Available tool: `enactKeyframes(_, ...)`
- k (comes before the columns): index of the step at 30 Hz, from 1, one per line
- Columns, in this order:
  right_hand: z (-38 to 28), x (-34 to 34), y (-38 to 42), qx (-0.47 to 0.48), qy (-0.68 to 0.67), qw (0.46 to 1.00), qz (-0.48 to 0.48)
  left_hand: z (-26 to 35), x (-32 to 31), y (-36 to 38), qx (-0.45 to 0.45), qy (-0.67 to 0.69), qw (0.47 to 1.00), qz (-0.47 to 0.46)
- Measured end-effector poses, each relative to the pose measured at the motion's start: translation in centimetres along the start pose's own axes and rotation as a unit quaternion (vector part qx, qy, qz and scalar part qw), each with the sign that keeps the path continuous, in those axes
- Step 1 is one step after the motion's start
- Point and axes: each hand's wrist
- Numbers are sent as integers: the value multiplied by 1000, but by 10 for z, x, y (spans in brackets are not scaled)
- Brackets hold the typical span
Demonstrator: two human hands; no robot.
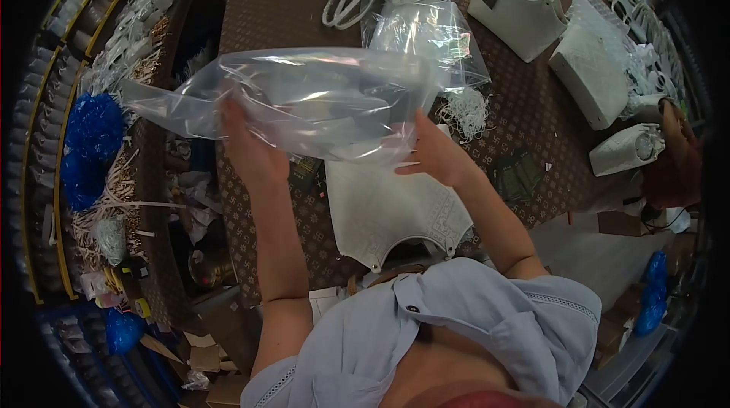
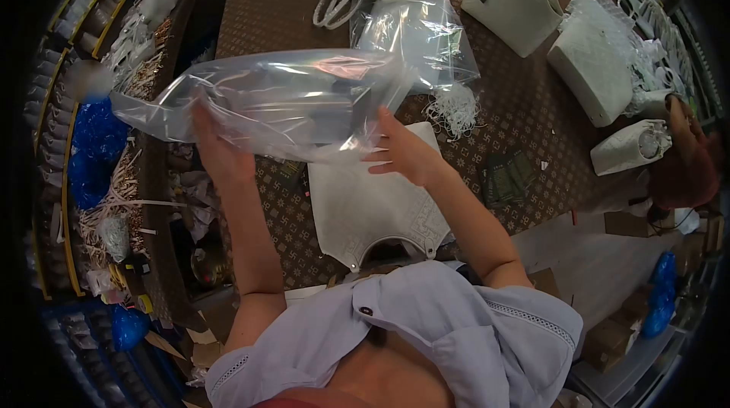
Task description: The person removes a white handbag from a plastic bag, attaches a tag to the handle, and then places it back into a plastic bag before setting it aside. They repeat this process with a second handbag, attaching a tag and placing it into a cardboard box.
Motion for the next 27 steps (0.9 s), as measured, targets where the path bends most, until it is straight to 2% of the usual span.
enactKeyframes(1,6,-5,2,-77,-99,992,-18,-7,0,6,3,-1,1000,-3)
enactKeyframes(3,14,5,-9,-51,-158,986,-35,-21,4,12,23,-69,997,29)
enactKeyframes(4,13,18,-12,34,-136,990,25,-26,16,7,27,-69,997,25)
enactKeyframes(6,5,24,2,169,-58,972,154,-25,52,-10,23,-282,959,-2)
enactKeyframes(7,11,31,5,168,-58,972,156,-20,61,-13,25,-283,959,-2)
enactKeyframes(9,26,58,10,110,63,969,211,-12,77,-13,60,-480,875,31)
enactKeyframes(10,33,69,13,109,64,969,211,-13,85,-9,62,-480,875,32)
enactKeyframes(11,41,80,17,46,41,978,202,-13,95,-3,-83,-692,717,10)
enactKeyframes(12,50,91,21,-19,19,981,191,-14,102,2,-218,-842,494,-15)
enactKeyframes(13,57,100,22,-41,15,985,165,-16,102,5,-213,-844,493,-13)
enactKeyframes(14,61,103,15,-46,18,985,164,-22,96,9,-179,-813,539,-127)
enactKeyframes(15,59,106,6,-12,-8,991,134,-30,87,13,-143,-767,578,-238)
enactKeyframes(17,30,93,-4,51,-97,991,76,-49,57,24,-81,-740,588,-316)
enactKeyframes(18,-2,76,-5,182,66,979,68,-56,44,21,-79,-739,589,-317)
enactKeyframes(19,-30,57,-1,305,226,923,58,-64,31,16,-130,-720,605,-314)
enactKeyframes(20,-53,33,8,367,34,928,-52,-65,18,13,-183,-698,619,-310)
enactKeyframes(21,-72,16,15,411,-159,883,-159,-54,0,12,-265,-622,696,-243)
enactKeyframes(22,-84,9,26,414,-158,883,-157,-38,-20,13,-337,-533,758,-170)
enactKeyframes(24,-96,-1,42,515,-264,808,-112,-3,-32,10,-457,-462,756,-81)
enactKeyframes(25,-73,25,20,458,-285,837,-97,-3,-31,9,-458,-459,757,-79)
enactKeyframes(27,-34,23,3,310,-269,911,50,-6,-24,6,-263,-414,871,-43)
Point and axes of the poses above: each hand's wrist, its own y-axis away from the middle knuckle, its own x-axis out of the back of the hand, z = x × y, and after that the axes turned 10 degrees about z, right-handed
